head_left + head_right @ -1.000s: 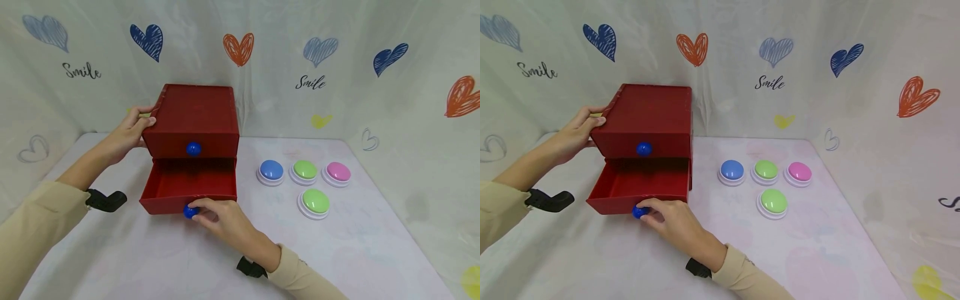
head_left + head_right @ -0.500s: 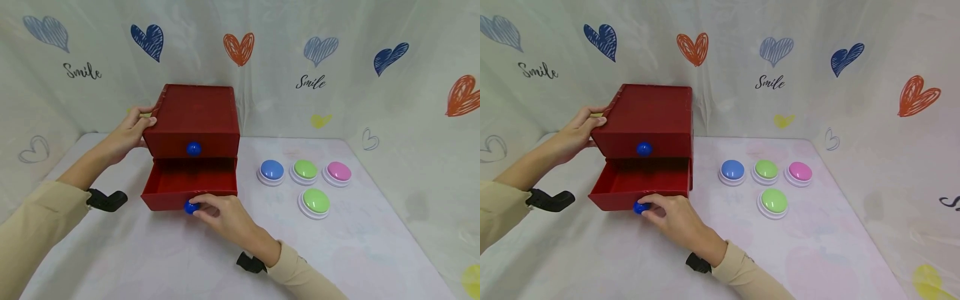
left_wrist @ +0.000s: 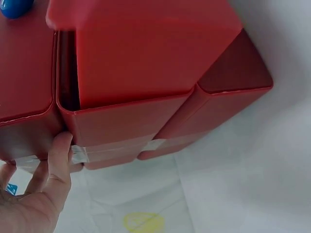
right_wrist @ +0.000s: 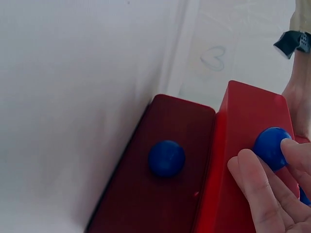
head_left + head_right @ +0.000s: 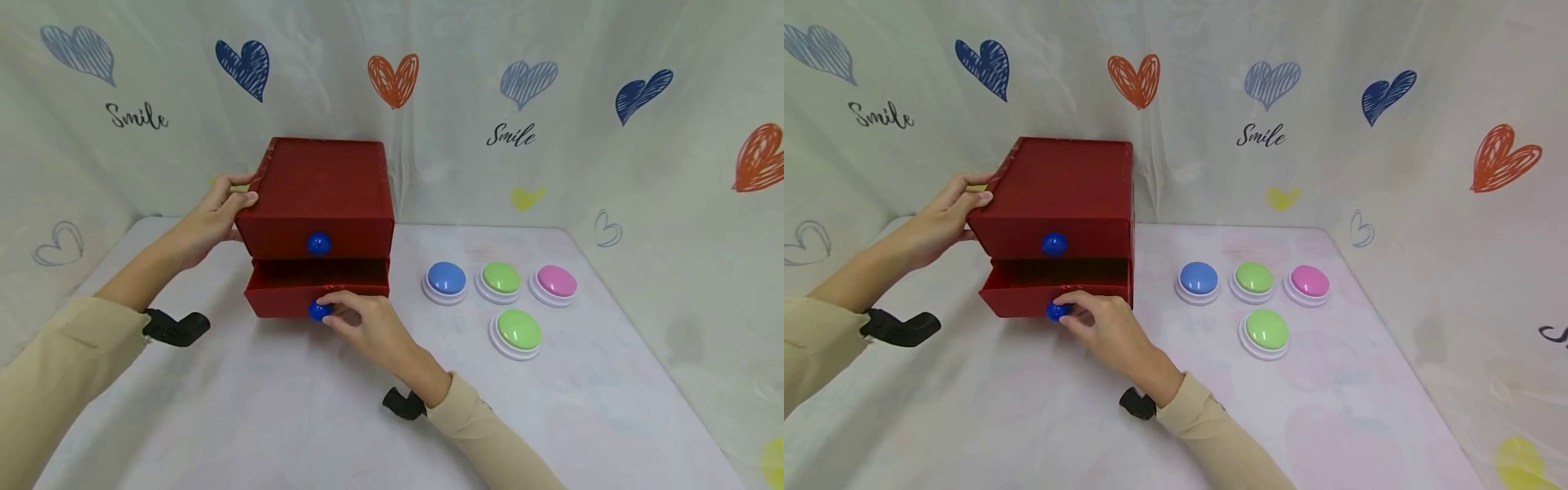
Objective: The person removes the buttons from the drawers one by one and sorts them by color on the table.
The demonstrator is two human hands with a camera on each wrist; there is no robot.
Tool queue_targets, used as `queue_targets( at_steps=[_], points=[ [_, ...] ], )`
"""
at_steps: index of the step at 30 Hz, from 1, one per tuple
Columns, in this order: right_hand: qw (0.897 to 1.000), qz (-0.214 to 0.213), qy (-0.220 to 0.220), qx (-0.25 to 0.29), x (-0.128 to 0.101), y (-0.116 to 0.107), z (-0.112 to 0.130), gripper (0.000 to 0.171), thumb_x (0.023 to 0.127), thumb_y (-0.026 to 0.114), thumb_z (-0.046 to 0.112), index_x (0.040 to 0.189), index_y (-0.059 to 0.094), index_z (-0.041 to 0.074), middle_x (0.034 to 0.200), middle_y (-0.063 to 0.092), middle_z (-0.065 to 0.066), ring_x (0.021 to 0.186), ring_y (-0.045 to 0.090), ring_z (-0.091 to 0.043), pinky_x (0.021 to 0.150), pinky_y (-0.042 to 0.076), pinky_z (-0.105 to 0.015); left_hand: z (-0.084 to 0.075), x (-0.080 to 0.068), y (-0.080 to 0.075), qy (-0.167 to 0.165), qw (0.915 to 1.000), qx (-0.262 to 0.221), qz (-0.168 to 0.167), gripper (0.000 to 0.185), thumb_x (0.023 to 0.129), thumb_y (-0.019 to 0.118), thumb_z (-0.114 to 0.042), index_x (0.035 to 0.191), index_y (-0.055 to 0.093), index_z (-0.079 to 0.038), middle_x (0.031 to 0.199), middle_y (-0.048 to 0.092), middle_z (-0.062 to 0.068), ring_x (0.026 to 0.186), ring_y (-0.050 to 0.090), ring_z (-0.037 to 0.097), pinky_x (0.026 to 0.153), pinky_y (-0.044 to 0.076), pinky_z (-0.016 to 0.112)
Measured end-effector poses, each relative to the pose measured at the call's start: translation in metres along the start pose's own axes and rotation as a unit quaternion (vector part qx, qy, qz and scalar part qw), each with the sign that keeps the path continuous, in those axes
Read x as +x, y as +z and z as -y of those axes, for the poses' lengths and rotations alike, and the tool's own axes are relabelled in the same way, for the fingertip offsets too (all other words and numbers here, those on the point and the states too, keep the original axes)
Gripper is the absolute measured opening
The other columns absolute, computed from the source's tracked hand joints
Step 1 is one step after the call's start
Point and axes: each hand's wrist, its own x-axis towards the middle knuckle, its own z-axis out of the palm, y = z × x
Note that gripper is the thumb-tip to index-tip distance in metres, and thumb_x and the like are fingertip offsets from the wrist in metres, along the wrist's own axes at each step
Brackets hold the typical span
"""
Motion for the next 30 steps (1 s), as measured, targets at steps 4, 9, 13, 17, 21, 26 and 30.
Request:
queue_targets(
  at_steps=[4,9,13,17,21,26,30],
  points=[
    [1.0,-0.001,0.012,0.002,0.007,-0.001,-0.003,0.025,0.087,0.063,0.01,0.112,0.063,0.008,0.096,0.069,-0.006,0.081,0.065,-0.011,0.073,0.049,-0.012,-0.001,0.0,0.0,0.0,1.0,0.0,-0.001,0.048,0.101,0.03,-0.034,0.141,0.015,-0.012,0.129,0.033,0.009,0.089,0.055,0.0,0.068,0.05,0.024],
    [1.0,-0.012,0.014,-0.002,0.015,-0.001,-0.008,0.025,0.088,0.062,0.009,0.113,0.062,0.007,0.095,0.069,-0.008,0.08,0.066,-0.013,0.072,0.049,-0.013,-0.002,0.001,0.0,0.001,1.0,0.003,0.001,0.048,0.101,0.03,-0.034,0.14,0.015,-0.012,0.13,0.033,0.009,0.089,0.055,0.0,0.068,0.051,0.024],
    [1.0,-0.016,0.018,-0.001,0.021,0.0,-0.011,0.025,0.089,0.061,0.008,0.114,0.061,0.007,0.093,0.068,-0.008,0.079,0.065,-0.014,0.068,0.05,-0.013,-0.001,0.001,0.001,0.002,1.0,0.001,-0.002,0.048,0.101,0.03,-0.034,0.14,0.015,-0.011,0.129,0.034,0.009,0.088,0.055,0.0,0.067,0.051,0.025],
    [1.0,-0.018,0.025,-0.002,0.025,0.002,-0.013,0.025,0.09,0.059,0.009,0.115,0.06,0.007,0.091,0.067,-0.008,0.077,0.065,-0.015,0.063,0.049,-0.014,0.0,0.0,0.001,0.0,1.0,0.0,-0.005,0.046,0.101,0.03,-0.034,0.139,0.016,-0.013,0.127,0.034,0.007,0.088,0.055,-0.001,0.067,0.05,0.025],
    [0.999,-0.025,0.022,0.002,0.028,0.004,-0.015,0.024,0.091,0.058,0.008,0.115,0.059,0.006,0.093,0.067,-0.009,0.078,0.066,-0.019,0.063,0.049,-0.013,0.001,0.0,0.0,0.002,1.0,0.004,-0.007,0.045,0.101,0.03,-0.034,0.139,0.017,-0.014,0.125,0.035,0.005,0.088,0.055,-0.001,0.068,0.05,0.024],
    [0.999,-0.023,0.028,0.013,0.031,0.005,-0.016,0.025,0.091,0.058,0.007,0.115,0.058,0.006,0.095,0.066,-0.011,0.079,0.066,-0.022,0.063,0.049,-0.013,0.002,0.0,0.0,0.002,0.9999,0.009,-0.006,0.044,0.101,0.03,-0.034,0.138,0.018,-0.015,0.126,0.036,0.004,0.089,0.055,-0.001,0.069,0.05,0.024],
    [0.999,-0.025,0.033,0.015,0.032,0.006,-0.016,0.025,0.091,0.058,0.007,0.115,0.058,0.006,0.095,0.065,-0.011,0.08,0.066,-0.023,0.063,0.049,-0.013,0.002,0.0,0.001,0.0,0.9999,0.011,-0.005,0.046,0.101,0.029,-0.035,0.14,0.016,-0.014,0.126,0.035,0.004,0.09,0.054,-0.001,0.069,0.049,0.024]
  ],
)
